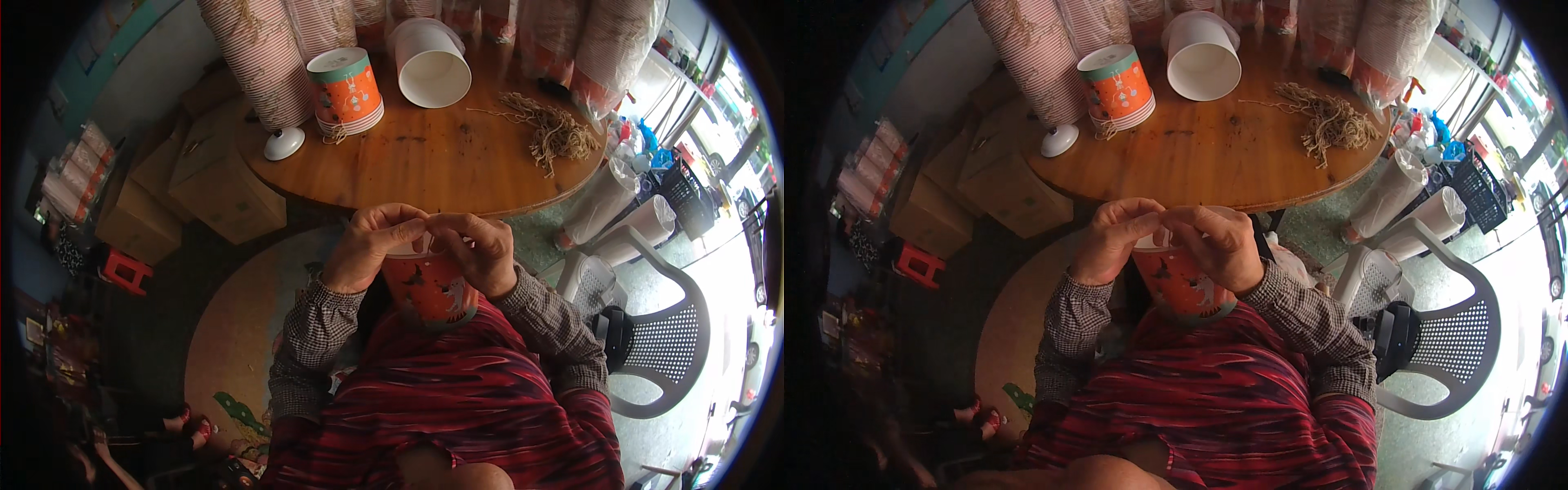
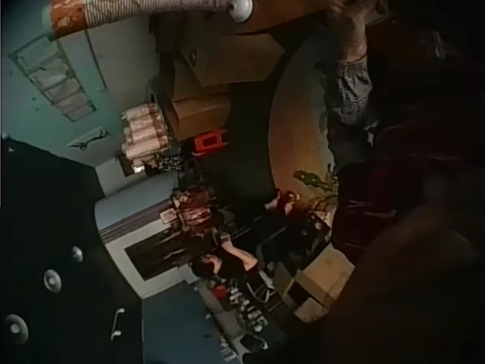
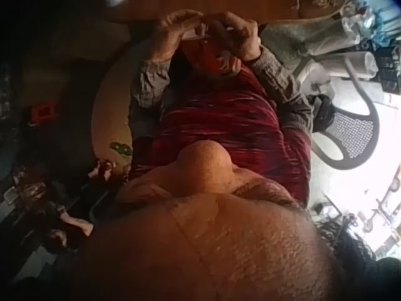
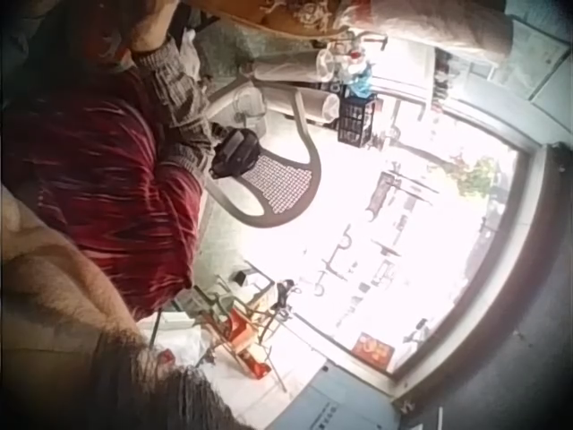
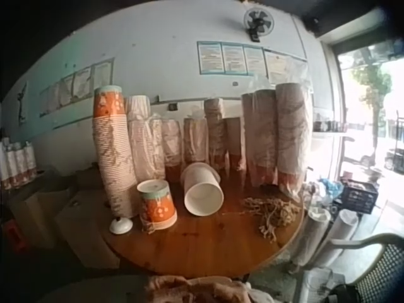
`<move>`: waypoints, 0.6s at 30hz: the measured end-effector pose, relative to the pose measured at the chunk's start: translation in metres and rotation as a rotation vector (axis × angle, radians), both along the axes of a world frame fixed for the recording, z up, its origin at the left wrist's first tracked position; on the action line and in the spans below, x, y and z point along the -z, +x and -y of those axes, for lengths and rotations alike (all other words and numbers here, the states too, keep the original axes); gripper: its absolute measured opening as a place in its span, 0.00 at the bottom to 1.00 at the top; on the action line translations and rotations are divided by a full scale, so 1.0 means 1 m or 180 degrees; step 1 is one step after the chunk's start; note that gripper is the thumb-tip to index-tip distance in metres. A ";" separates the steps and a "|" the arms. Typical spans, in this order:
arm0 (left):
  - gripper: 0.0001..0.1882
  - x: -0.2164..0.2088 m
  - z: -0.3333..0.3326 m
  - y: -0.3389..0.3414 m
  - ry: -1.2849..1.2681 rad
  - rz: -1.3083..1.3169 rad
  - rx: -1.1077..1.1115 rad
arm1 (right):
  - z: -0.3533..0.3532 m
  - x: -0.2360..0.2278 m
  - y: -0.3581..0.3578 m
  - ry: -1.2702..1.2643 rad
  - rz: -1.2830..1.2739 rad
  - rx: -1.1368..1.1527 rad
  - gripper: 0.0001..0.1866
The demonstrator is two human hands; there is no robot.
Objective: The recorder is threading and knotting strings to create handles for Halloween-themed paper buckets.
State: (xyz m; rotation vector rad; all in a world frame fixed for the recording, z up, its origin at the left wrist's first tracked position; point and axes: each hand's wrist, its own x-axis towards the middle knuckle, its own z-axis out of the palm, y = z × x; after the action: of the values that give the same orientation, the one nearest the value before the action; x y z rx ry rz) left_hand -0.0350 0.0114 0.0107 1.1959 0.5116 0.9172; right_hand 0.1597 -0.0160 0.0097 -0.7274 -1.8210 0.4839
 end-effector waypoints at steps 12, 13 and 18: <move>0.04 -0.010 0.010 0.010 0.0404 -0.0571 -0.0504 | 0.001 0.000 0.003 -0.0770 -0.0323 -0.0037 0.04; 0.04 -0.009 0.009 0.011 0.0413 -0.0517 -0.0547 | 0.002 0.000 0.003 -0.0790 -0.0351 -0.0128 0.04; 0.03 0.000 0.006 0.014 0.0895 -0.0795 -0.0913 | 0.003 0.005 0.009 -0.0662 -0.0131 -0.0182 0.03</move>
State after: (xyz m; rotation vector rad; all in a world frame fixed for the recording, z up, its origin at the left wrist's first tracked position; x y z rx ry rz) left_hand -0.0212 0.0054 0.0111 1.5298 0.7886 1.1160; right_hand 0.1689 -0.0186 0.0050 -0.8011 -1.7735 0.7289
